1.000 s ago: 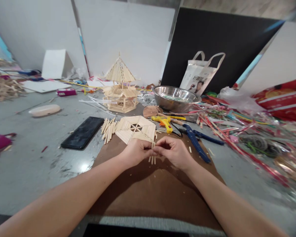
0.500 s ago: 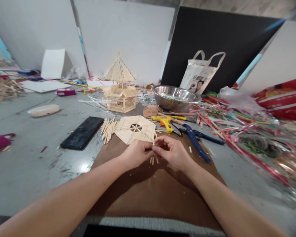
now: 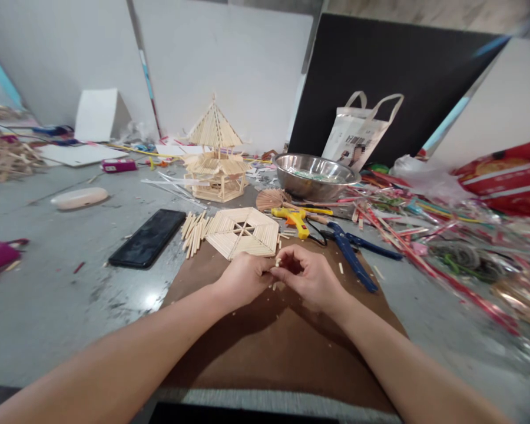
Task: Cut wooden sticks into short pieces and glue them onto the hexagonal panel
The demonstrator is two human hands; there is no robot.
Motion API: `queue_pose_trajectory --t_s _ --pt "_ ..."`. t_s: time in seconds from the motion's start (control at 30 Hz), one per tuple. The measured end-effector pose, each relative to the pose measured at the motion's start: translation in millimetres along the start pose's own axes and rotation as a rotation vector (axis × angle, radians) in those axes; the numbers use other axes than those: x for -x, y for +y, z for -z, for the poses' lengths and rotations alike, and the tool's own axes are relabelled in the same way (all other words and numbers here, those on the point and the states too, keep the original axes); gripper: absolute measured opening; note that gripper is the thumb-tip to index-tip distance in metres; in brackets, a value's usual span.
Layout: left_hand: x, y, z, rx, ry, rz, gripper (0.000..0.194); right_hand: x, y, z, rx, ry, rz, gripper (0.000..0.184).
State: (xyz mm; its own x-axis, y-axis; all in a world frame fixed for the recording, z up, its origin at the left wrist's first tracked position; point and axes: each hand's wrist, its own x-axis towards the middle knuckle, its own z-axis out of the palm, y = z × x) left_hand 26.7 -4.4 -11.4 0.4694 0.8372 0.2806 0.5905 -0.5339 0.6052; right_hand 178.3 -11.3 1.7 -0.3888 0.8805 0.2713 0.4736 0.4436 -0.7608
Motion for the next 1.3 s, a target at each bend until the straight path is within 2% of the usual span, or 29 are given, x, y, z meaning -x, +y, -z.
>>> queue_pose_trajectory --t_s 0.17,0.3,0.37,0.53,0.57,0.6,0.67,0.73,0.77,0.83,0.93,1.03,1.17,1.3 --pt "0 3 0.7 -0.006 0.027 0.016 0.021 1 -7 2 0.172 0.022 0.074 0.006" --pt "-1 5 0.7 0.140 -0.011 0.022 0.022 1 -9 4 0.169 0.022 0.104 0.008" --pt "-2 5 1.5 0.240 0.001 0.038 0.019 1 -8 5 0.151 0.072 0.112 0.009" --pt "-2 8 6.1 0.393 0.293 0.184 0.023 0 -7 9 -0.027 0.363 0.059 0.011" --pt "-1 8 6.5 0.401 0.271 0.202 0.025 -1 -7 10 -0.082 0.412 0.041 0.011" --pt "-1 9 6.4 0.416 0.184 0.221 0.029 -2 -7 11 -0.136 0.449 0.026 0.011" --pt "0 9 4.8 0.475 -0.079 0.268 0.033 -4 -7 11 -0.247 0.495 0.007 0.011" --pt "-1 9 3.0 0.567 -0.250 0.308 0.036 -6 -5 10 -0.370 0.479 -0.015 0.010" --pt "-2 9 2.6 0.617 -0.246 0.317 0.040 -6 -5 9 -0.434 0.450 -0.030 0.010" --pt "-3 9 3.6 0.706 -0.123 0.313 0.047 -8 -2 5 -0.560 0.367 -0.079 0.012" --pt "-5 9 7.7 0.813 0.057 0.301 0.044 -9 1 -2 -0.701 0.252 -0.161 0.015" --pt "-6 7 9.9 0.895 0.114 0.274 0.038 -9 3 -9 -0.759 0.147 -0.217 0.016" --pt "-6 5 9.0 0.908 0.139 0.258 0.031 -8 5 -14 -0.666 0.028 -0.255 0.016" --pt "-6 -1 7.9 0.714 0.118 0.261 0.030 -6 11 -13 -0.321 0.051 -0.180 0.015"
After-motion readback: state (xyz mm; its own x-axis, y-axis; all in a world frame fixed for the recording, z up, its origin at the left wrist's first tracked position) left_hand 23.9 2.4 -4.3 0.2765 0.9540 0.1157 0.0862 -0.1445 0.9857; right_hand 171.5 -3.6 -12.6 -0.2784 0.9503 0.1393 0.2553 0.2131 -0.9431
